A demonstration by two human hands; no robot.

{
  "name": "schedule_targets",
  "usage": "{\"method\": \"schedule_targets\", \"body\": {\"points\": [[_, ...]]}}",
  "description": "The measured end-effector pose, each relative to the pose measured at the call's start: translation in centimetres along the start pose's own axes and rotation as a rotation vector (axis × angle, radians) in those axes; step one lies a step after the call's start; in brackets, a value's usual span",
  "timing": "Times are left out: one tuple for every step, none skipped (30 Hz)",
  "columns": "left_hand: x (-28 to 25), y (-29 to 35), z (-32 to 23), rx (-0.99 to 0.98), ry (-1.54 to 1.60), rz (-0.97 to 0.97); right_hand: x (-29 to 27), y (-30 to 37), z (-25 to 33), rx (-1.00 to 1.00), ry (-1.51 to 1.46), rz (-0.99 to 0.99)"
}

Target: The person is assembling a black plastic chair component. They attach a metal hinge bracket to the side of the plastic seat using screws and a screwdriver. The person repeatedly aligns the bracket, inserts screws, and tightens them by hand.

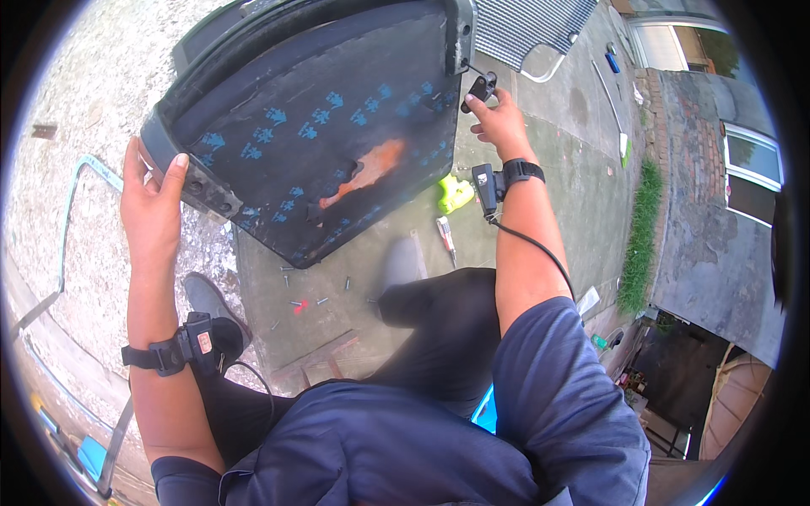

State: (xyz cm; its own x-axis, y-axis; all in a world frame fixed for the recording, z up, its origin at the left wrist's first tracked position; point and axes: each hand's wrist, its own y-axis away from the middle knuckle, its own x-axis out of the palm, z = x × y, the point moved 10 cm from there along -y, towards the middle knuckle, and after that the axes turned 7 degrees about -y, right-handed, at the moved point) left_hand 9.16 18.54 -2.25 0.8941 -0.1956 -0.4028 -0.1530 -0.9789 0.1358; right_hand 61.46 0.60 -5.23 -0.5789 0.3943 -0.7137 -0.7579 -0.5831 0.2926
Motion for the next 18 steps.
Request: {"method": "schedule_targets", "body": {"points": [[-0.1, 0.0, 0.0, 0.001, -0.012, -0.003, 0.2, 0.5, 0.3, 0.045, -0.06, 0.022], [-0.2, 0.0, -0.1, 0.003, -0.024, -0.006, 0.5, 0.2, 0.1, 0.028, -0.089, 0.016], [0.0, 0.0, -0.2, 0.006, -0.032, -0.003, 0.4, 0.1, -0.1, 0.014, -0.115, 0.002], [0.1, 0.0, -0.3, 0.011, -0.023, 0.002, 0.2, 0.0, -0.3, -0.001, -0.141, -0.012], [0.2, -0.1, -0.3, 0.015, -0.013, 0.007, -0.1, -0.1, -0.7, 0.012, -0.137, -0.005], [0.1, 0.0, -0.3, 0.015, -0.009, 0.006, 0.0, -0.1, -0.3, 0.023, -0.136, 0.011], [0.1, 0.0, -0.2, 0.011, -0.018, 0.001, 0.0, 0.0, 0.0, 0.034, -0.134, 0.027], [0.0, 0.1, -0.3, 0.007, -0.028, -0.004, -0.2, 0.3, 0.4, 0.033, -0.095, 0.004], [-0.1, 0.1, -0.4, 0.004, -0.036, -0.008, -0.7, 0.6, 0.8, 0.032, -0.056, -0.021], [-0.1, 0.1, -0.4, 0.003, -0.033, -0.005, -1.0, 0.7, 0.9, 0.031, -0.018, -0.046], [-0.1, 0.1, -0.3, 0.001, -0.031, -0.003, -1.3, 0.4, 1.8, -0.088, 0.114, -0.094], [0.0, 0.1, -0.4, 0.001, -0.026, 0.004, -1.6, 0.3, 2.7, -0.204, 0.246, -0.146], [0.1, 0.1, -0.5, 0.006, -0.018, 0.005, -1.8, 0.5, 3.5, -0.319, 0.379, -0.197], [0.2, 0.1, -0.6, 0.01, -0.011, 0.005, -2.1, 0.5, 3.1, -0.328, 0.382, -0.237], [0.2, 0.1, -0.6, 0.013, -0.006, 0.002, -1.9, 0.7, 3.2, -0.338, 0.383, -0.272], [0.2, 0.1, -0.6, 0.012, -0.01, 0.0, -1.9, 1.0, 3.4, -0.348, 0.383, -0.308], [0.1, 0.1, -0.6, 0.011, -0.014, -0.002, -1.7, 0.7, 3.0, -0.316, 0.352, -0.285], [0.1, 0.1, -0.6, 0.011, -0.018, -0.004, -1.5, 0.5, 2.9, -0.284, 0.321, -0.262]]}}
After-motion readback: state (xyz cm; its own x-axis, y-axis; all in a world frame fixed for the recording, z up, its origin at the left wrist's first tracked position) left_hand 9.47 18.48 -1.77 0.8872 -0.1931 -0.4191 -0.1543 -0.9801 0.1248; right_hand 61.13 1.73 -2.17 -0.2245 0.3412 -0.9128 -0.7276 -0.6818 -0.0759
